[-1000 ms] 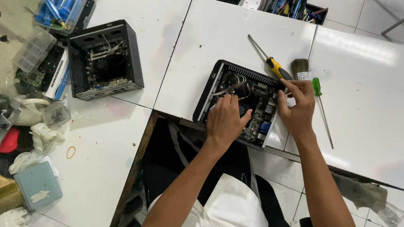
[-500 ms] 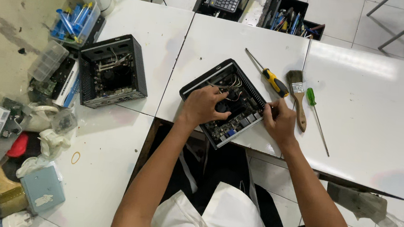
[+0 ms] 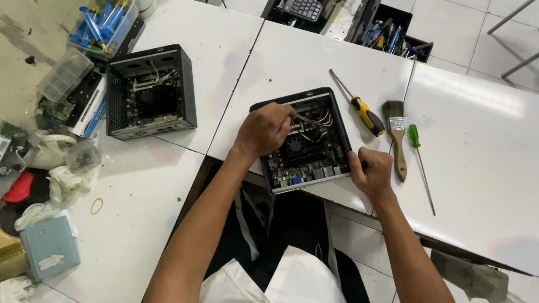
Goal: The person works on a small computer case placed on a white table, using a screwdriver to tighten screws on the motherboard. They also connect internal wires and adjust components within the case.
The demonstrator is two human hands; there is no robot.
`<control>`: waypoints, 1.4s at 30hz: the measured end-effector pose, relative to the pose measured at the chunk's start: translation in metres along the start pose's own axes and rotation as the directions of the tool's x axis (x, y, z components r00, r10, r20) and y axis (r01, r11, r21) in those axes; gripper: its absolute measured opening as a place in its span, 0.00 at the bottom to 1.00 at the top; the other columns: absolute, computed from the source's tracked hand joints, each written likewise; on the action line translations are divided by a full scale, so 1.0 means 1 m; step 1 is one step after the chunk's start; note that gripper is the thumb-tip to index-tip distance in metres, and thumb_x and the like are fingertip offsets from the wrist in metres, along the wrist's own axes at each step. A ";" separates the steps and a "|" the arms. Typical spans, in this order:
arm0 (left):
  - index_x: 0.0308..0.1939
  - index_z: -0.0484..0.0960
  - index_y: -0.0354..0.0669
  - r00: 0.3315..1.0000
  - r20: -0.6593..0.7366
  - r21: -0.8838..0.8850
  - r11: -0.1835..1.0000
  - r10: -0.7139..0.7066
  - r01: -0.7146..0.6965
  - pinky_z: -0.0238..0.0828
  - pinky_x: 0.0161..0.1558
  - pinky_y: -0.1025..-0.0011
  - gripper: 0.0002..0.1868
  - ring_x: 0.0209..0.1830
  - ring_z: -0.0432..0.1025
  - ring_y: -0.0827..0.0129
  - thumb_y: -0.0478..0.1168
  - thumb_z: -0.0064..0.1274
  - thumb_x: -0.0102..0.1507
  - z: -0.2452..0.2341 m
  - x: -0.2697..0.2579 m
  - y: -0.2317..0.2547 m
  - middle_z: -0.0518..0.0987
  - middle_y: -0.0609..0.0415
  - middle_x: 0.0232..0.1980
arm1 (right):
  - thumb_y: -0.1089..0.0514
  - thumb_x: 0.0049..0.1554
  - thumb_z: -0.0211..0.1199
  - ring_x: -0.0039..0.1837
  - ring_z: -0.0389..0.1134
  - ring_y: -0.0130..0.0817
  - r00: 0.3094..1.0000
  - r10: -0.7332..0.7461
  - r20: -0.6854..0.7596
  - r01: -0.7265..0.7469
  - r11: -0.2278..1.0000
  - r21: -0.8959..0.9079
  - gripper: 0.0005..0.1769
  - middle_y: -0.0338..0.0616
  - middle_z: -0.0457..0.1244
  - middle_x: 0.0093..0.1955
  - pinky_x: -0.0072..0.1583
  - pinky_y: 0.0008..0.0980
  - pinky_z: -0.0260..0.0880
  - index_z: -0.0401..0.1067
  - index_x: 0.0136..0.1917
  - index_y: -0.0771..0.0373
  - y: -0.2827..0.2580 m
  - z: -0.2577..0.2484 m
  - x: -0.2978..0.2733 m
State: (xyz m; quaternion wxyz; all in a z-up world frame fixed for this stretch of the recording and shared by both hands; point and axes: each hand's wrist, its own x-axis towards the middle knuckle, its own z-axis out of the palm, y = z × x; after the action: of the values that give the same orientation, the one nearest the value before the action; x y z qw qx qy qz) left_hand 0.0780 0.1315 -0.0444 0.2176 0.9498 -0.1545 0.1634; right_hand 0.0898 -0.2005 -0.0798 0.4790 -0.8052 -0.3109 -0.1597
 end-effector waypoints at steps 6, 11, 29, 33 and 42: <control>0.60 0.71 0.57 0.921 -0.302 0.181 0.933 -0.247 0.310 0.72 0.52 0.52 0.22 0.60 0.61 0.55 0.41 0.55 0.62 -0.022 -0.007 0.019 0.63 0.56 0.57 | 0.51 0.68 0.59 0.23 0.56 0.48 0.998 0.035 0.047 -0.035 0.999 0.014 0.30 0.46 0.50 0.18 0.31 0.35 0.54 0.57 0.26 0.55 -0.002 -0.002 -0.002; 0.58 0.76 0.60 0.749 -0.092 -0.079 0.755 -0.656 0.652 0.78 0.53 0.45 0.18 0.60 0.72 0.50 0.45 0.54 0.64 0.008 -0.013 0.003 0.73 0.57 0.57 | 0.51 0.69 0.57 0.24 0.56 0.46 0.996 0.046 0.070 -0.046 0.999 -0.005 0.29 0.47 0.51 0.20 0.32 0.34 0.55 0.57 0.27 0.55 0.002 -0.001 -0.007; 0.57 0.87 0.50 0.745 -0.140 -0.256 0.751 -0.653 0.609 0.84 0.52 0.51 0.21 0.53 0.83 0.43 0.29 0.58 0.62 -0.013 0.015 0.009 0.85 0.43 0.51 | 0.46 0.69 0.54 0.27 0.57 0.50 0.979 0.099 0.178 -0.108 0.993 0.042 0.26 0.53 0.53 0.23 0.34 0.40 0.58 0.61 0.31 0.56 -0.006 -0.004 0.007; 0.58 0.87 0.50 0.763 -0.118 -0.268 0.760 -0.635 0.592 0.83 0.53 0.48 0.21 0.55 0.81 0.40 0.29 0.57 0.62 -0.013 0.018 0.008 0.85 0.41 0.53 | 0.43 0.71 0.49 0.26 0.56 0.43 0.980 0.092 0.176 -0.106 0.992 0.072 0.29 0.49 0.53 0.22 0.33 0.36 0.58 0.60 0.30 0.54 -0.004 -0.004 0.006; 0.60 0.88 0.56 0.830 -0.073 -0.241 0.817 -0.553 0.524 0.82 0.58 0.50 0.24 0.59 0.80 0.44 0.31 0.59 0.61 -0.004 0.026 0.000 0.85 0.47 0.55 | 0.51 0.77 0.46 0.30 0.63 0.44 0.976 0.173 -0.130 -0.163 0.983 0.084 0.30 0.43 0.60 0.24 0.39 0.36 0.65 0.73 0.35 0.56 0.004 -0.004 0.007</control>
State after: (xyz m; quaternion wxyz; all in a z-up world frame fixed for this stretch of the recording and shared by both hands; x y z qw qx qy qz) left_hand 0.1003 0.1274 -0.0313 0.3645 0.9122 0.1201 0.1439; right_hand 0.0974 -0.2031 -0.0763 0.5402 -0.7976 -0.2137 -0.1621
